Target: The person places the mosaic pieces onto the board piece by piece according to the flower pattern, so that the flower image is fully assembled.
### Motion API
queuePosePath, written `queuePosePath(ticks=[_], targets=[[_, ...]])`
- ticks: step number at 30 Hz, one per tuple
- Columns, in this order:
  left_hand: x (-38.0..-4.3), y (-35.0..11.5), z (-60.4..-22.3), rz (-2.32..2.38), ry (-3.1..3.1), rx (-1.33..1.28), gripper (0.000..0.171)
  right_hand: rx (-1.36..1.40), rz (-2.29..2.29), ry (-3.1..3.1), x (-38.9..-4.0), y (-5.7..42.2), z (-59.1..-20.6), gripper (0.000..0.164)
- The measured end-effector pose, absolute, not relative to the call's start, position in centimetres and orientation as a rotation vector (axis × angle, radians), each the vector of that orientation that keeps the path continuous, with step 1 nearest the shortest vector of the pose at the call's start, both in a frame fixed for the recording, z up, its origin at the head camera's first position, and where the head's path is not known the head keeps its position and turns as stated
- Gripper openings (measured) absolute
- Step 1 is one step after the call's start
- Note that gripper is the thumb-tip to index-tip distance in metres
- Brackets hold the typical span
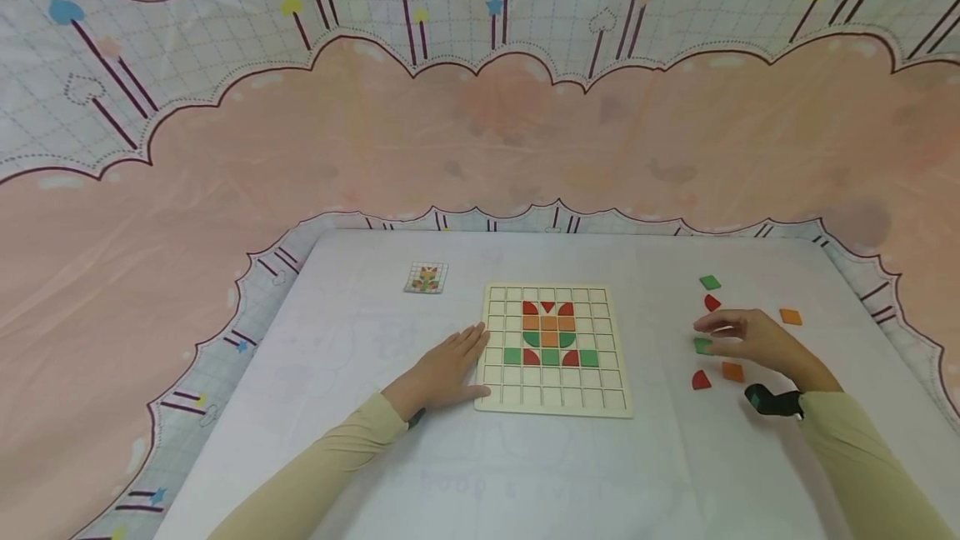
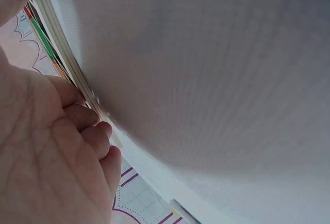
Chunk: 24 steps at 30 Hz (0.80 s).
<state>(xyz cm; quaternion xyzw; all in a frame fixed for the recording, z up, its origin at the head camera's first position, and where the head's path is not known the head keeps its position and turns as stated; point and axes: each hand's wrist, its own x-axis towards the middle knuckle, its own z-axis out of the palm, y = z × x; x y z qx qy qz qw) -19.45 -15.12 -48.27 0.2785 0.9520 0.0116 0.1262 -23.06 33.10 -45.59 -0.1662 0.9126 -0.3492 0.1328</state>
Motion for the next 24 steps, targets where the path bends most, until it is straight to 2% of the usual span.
queuePosePath(ticks=[12, 24], targets=[[-19.5, -15.1, -48.3, 0.052, 2.767, 0.803, 0.088, -0.390, -0.923, 2.681, -23.5, 33.2, -47.4, 0.045], [-19.5, -15.2, -48.4, 0.053, 2.772, 0.815, 0.088, -0.360, -0.857, 2.722, -23.8, 33.2, -48.2, 0.034]])
